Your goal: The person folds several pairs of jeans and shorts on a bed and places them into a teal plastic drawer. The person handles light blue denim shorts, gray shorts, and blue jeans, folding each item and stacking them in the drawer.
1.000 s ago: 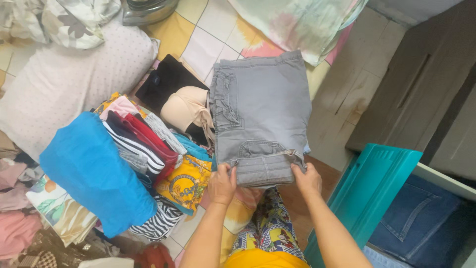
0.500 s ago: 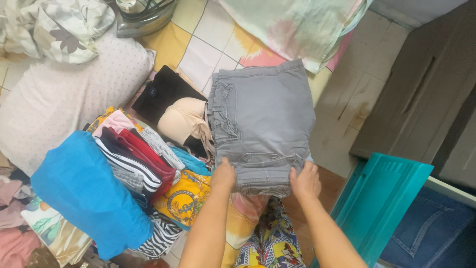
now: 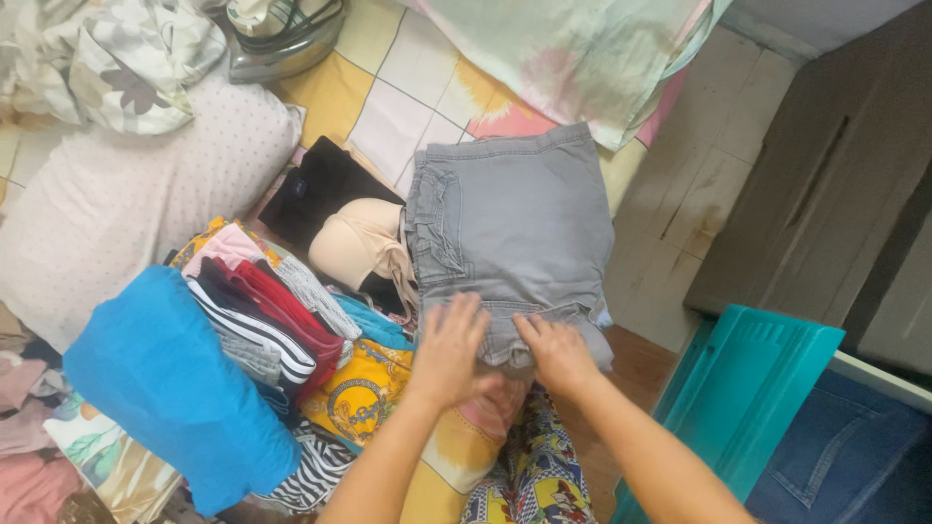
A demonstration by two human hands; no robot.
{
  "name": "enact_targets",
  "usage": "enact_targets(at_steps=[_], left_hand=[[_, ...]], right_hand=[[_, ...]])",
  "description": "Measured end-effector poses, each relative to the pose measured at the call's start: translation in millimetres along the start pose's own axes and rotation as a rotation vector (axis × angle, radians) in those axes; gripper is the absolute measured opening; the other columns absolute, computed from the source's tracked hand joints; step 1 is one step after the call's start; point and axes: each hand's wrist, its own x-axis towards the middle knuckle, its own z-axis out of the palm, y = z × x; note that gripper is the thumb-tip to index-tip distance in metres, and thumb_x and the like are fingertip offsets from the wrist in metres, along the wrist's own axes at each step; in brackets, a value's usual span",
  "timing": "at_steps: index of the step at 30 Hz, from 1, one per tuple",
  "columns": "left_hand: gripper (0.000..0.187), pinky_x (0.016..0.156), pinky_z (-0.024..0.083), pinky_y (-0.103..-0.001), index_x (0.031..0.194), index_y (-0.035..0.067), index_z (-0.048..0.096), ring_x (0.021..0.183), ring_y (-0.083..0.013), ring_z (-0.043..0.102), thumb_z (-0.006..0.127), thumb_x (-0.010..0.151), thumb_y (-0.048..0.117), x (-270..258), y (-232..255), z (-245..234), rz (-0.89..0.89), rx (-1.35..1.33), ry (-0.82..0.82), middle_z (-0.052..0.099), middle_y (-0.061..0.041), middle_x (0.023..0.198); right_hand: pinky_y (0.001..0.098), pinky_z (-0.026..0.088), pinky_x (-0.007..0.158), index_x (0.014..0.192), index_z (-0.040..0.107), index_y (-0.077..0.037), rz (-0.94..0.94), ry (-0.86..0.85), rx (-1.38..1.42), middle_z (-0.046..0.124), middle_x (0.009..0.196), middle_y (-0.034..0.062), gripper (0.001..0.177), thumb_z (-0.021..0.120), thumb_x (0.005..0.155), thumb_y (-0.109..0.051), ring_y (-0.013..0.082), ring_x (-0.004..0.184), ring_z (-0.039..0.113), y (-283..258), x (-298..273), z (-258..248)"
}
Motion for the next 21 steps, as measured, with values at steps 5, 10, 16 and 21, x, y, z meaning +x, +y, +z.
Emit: enact_targets(at_steps=[5,10,16,21], left_hand=[[0.059,0.089,0.050,-0.042,0.139,0.002,0.056,0.112,-0.0258,0.066,0.065,0.081,0.005,20,-7,-50,0.127,-0.041,0.044,0.065,-0.012,0.137],[0.039,0.079,0.055,-0.043,0.121,0.004,0.062,0.089,-0.0318,0.070,0.062,0.082,0.004,14,-15,-122,0.099,-0.207,0.040,0.073,-0.013,0.096],[0.052,0.079,0.056,-0.045,0.122,-0.001,0.063,0.092,-0.0374,0.069,0.064,0.070,0.001,-65,6,-189,0.180,-0.402,0.131,0.073,-0.020,0.103],[0.043,0.084,0.056,-0.044,0.125,0.004,0.064,0.099,-0.0352,0.071,0.063,0.083,0.000,-122,23,-142,0.055,-0.527,-0.188,0.074,-0.018,0.107]], right_hand=[[0.0483,0.049,0.091,0.139,0.053,-0.012,-0.171,0.240,-0.145,0.065,0.122,0.0132,0.079,0.071,0.062,-0.003,0.0345,0.105,0.064,1,-1,-68],[0.0437,0.050,0.088,0.116,0.066,-0.011,-0.172,0.372,-0.046,0.069,0.099,0.0091,0.048,0.073,0.068,-0.004,0.0302,0.097,0.066,-2,-39,-152],[0.0430,0.050,0.081,0.109,0.068,-0.006,-0.311,0.350,0.052,0.067,0.093,0.0104,0.052,0.074,0.058,-0.003,0.0315,0.090,0.062,-30,-126,-208],[0.0423,0.051,0.077,0.106,0.070,-0.005,-0.263,0.083,0.191,0.066,0.089,0.0099,0.047,0.077,0.060,-0.006,0.0307,0.089,0.062,-39,-159,-151]])
